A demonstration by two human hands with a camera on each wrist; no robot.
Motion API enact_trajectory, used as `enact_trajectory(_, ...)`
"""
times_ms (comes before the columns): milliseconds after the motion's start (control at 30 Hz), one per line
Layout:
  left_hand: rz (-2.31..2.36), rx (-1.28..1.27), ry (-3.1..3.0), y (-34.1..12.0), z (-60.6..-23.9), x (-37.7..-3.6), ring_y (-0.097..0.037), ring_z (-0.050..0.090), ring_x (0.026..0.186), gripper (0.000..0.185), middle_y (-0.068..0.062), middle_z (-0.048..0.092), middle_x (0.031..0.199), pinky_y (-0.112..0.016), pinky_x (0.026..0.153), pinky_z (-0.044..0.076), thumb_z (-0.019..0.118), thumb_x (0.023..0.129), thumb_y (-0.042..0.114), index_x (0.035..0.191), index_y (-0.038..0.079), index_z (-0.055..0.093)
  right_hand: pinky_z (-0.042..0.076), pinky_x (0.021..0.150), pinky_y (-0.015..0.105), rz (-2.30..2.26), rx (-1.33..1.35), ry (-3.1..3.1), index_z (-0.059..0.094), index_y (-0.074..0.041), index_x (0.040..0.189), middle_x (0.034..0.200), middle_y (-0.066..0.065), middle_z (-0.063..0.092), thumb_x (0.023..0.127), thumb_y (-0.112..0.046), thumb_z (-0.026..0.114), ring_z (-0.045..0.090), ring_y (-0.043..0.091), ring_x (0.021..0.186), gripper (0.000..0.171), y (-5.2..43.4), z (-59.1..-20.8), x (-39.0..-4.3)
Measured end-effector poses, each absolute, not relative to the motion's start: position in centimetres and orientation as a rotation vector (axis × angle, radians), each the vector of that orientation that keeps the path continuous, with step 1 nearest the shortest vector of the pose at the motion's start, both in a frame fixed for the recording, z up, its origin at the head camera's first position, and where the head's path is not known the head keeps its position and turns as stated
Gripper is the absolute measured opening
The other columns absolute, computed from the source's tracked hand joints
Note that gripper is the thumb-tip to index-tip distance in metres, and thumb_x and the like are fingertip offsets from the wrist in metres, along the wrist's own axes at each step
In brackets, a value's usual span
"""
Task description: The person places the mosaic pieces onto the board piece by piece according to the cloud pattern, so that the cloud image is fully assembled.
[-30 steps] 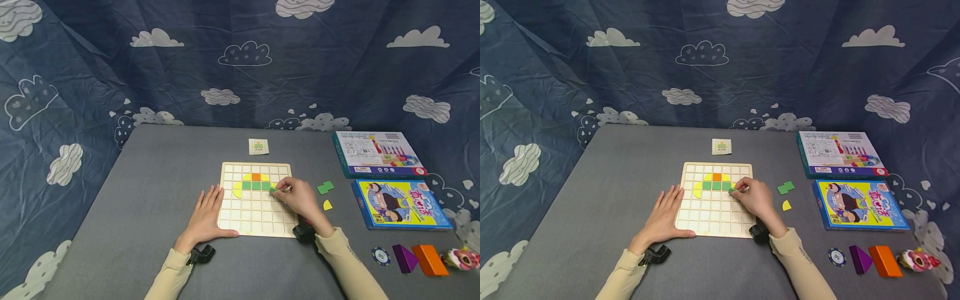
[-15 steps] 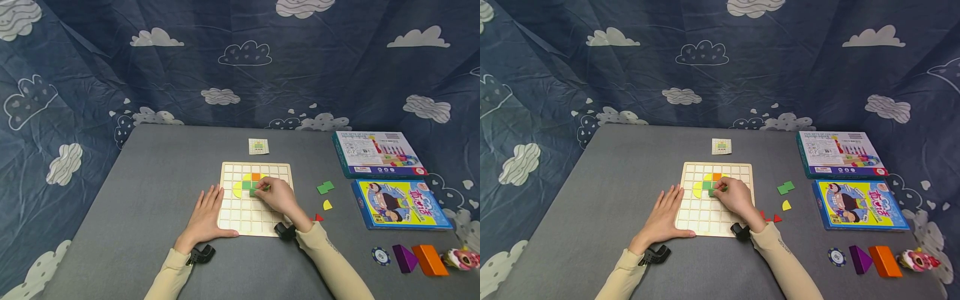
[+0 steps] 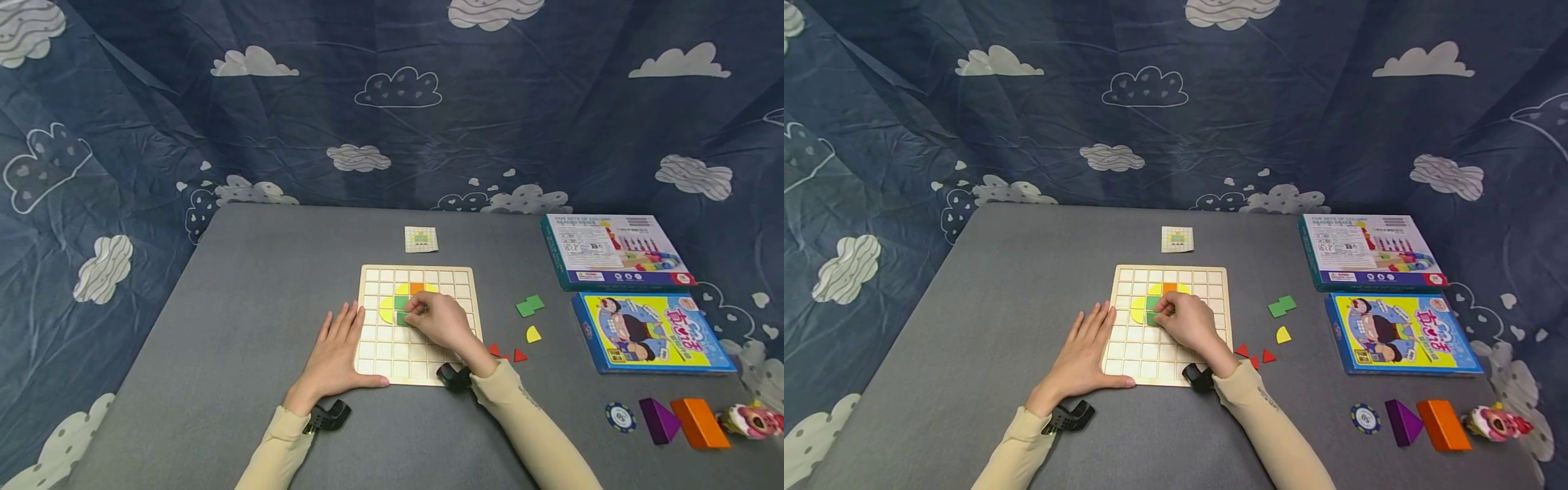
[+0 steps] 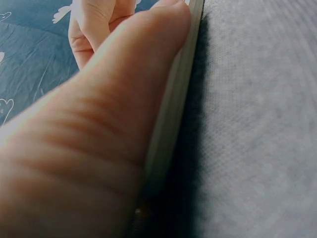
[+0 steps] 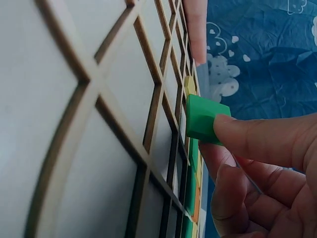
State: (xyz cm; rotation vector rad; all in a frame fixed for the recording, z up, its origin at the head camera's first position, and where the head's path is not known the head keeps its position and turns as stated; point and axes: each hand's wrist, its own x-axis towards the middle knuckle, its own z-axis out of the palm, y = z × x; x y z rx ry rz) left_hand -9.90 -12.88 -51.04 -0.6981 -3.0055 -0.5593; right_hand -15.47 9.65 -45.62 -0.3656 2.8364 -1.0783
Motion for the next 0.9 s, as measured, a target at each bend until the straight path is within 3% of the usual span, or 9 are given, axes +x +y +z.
enact_trajectory(433,-0.553,-0.698,-3.011,-12.91,-51.04,-9.92,-0.026,0.000,0.143,0.129,-0.015,0.006,0.157,-0.044,0.114,-0.004,0.052,0.064,0.087,0.152,0.003,0.009,0.043,0.057,0.030,-0.987,-0.376,2.871,0.071,-0.017,0.081,0.070,-0.010,0.062,0.081,-0.018,0.076,0.054,0.008,0.062,0.006,9.19,-45.67,-15.74)
enact_trajectory(700,-0.551,-0.690,-3.019,-12.92,-50.96,-9.87,-0.025,-0.001,0.143,0.129,-0.014,0.006,0.157,-0.044,0.114,-0.004,0.054,0.064,0.086,0.152,0.003,0.008,0.047,0.061,0.033,-0.977,-0.388,2.871,0.074,-0.013,0.083,0.076,-0.009,0.066,0.083,-0.017,0.074,0.062,0.014,0.075,0.004,9.19,-45.60,-16.16)
enact_trajectory(900,-0.550,-0.691,-3.017,-12.91,-50.97,-9.87,-0.025,0.000,0.143,0.129,-0.014,0.006,0.157,-0.044,0.114,-0.004,0.053,0.064,0.087,0.152,0.003,0.008,0.044,0.056,0.030,-0.989,-0.392,2.863,0.074,-0.013,0.079,0.070,-0.009,0.064,0.082,-0.015,0.074,0.057,0.011,0.065,0.003,9.18,-45.64,-16.39)
